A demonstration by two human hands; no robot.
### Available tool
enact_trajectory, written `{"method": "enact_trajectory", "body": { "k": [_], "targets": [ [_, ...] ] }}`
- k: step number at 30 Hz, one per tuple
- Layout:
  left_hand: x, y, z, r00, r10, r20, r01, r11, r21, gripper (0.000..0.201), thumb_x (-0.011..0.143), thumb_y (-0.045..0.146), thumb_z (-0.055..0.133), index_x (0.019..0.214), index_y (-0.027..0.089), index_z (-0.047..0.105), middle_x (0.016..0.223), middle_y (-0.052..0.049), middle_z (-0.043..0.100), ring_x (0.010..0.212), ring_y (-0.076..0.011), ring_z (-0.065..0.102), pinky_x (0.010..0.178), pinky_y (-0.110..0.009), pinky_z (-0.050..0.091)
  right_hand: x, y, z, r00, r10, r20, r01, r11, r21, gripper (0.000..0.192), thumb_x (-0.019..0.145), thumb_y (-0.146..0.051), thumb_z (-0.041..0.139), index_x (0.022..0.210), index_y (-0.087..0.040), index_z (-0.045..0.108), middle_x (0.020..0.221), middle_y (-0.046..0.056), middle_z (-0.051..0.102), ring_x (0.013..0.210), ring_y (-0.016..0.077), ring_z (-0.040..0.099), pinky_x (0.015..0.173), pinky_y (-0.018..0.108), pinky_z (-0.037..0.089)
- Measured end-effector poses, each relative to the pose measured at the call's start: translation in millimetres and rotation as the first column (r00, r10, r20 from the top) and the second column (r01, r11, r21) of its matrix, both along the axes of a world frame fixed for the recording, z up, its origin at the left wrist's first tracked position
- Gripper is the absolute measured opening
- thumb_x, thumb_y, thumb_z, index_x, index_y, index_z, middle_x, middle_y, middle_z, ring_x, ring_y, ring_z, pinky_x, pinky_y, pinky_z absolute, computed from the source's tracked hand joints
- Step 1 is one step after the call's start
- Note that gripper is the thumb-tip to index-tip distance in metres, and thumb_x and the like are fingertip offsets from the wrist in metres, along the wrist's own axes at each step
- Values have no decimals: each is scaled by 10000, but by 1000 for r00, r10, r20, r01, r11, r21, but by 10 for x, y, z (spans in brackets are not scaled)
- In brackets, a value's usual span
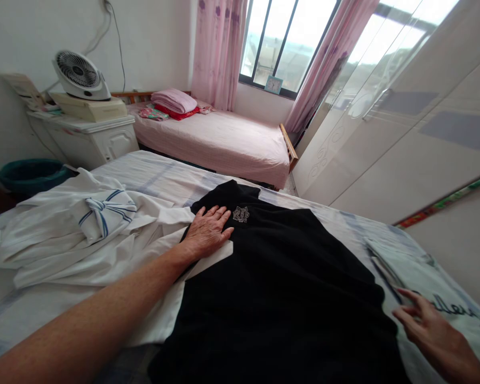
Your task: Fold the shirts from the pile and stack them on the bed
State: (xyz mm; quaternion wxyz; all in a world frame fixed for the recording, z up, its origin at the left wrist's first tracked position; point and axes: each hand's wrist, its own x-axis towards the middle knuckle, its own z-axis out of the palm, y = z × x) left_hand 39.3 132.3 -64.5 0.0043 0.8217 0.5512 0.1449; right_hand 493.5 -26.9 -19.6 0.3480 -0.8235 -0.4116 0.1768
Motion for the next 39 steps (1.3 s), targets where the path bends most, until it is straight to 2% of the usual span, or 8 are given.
{"method": "enact_trajectory", "body": {
  "k": [3, 7, 11, 15, 19, 27, 31, 39],
  "targets": [
    [1, 1, 3, 1000, -1, -8, 1, 1000, 6, 515, 922, 426, 367, 1360, 173, 467, 1444, -72, 433, 1329, -257, 371, 1103, -473, 225, -102, 108, 103, 917, 62, 394, -47, 998, -49, 302, 636, -394, 628, 931, -332, 612, 813, 47, 669, 656, 287, 614, 699, 500, 485],
    [3, -6, 12, 999, 6, -32, -6, 1000, 13, 511, 924, 427, 360, 1359, 183, 469, 1444, -70, 433, 1326, -262, 376, 1094, -475, 240, -783, 494, 343, 883, 317, 346, -336, 942, -6, 446, 737, -479, 582, 1151, -312, 588, 1195, 51, 627, 971, 287, 623, 914, 476, 446],
    [-2, -19, 34, 998, -1, -55, 3, 1000, 25, 504, 927, 424, 355, 1359, 192, 470, 1429, -65, 454, 1321, -252, 388, 1091, -467, 256, -1579, 943, 317, 622, 664, 416, -708, 703, -64, 539, 879, -486, 434, 1377, -282, 436, 1463, 40, 403, 1335, 248, 365, 1099, 448, 276],
    [-6, -20, 41, 997, 7, -71, -5, 1000, 30, 496, 926, 419, 355, 1356, 202, 476, 1428, -62, 456, 1321, -246, 392, 1093, -462, 265, -1900, 1256, -27, 425, 803, 418, -804, 547, -233, 569, 903, -539, 368, 1421, -305, 386, 1523, 40, 283, 1398, 252, 240, 1112, 475, 224],
    [0, -16, 36, 998, 3, -68, -1, 1000, 29, 500, 926, 421, 356, 1362, 203, 468, 1427, -59, 458, 1323, -242, 390, 1095, -458, 265, -1506, 1410, -390, 518, 696, 497, -625, 705, -336, 611, 914, -534, 313, 1428, -211, 385, 1509, 86, 304, 1401, 255, 229, 1116, 470, 211],
    [-12, -24, 38, 997, -7, -75, 9, 999, 32, 505, 930, 421, 347, 1365, 193, 465, 1432, -68, 449, 1320, -242, 393, 1095, -465, 270, -579, 1445, -541, 786, 253, 563, -242, 966, -97, 487, 896, -407, 343, 1233, -137, 567, 1295, 144, 565, 1205, 270, 504, 994, 422, 380],
    [-6, -27, 58, 995, -1, -102, 5, 999, 38, 490, 929, 411, 354, 1359, 208, 471, 1434, -68, 447, 1325, -241, 388, 1093, -459, 275, -518, 1460, -524, 822, 100, 561, -111, 994, -13, 434, 880, -371, 376, 1124, -123, 636, 1149, 155, 632, 1113, 285, 541, 921, 396, 410],
    [2, -33, 81, 990, -3, -138, 8, 999, 33, 490, 935, 398, 338, 1361, 195, 468, 1442, -73, 433, 1328, -242, 389, 1088, -459, 289, -579, 1440, -510, 788, 121, 604, -148, 989, -5, 300, 827, -350, 492, 978, -162, 669, 982, 114, 640, 968, 264, 548, 846, 367, 408]
  ]
}}
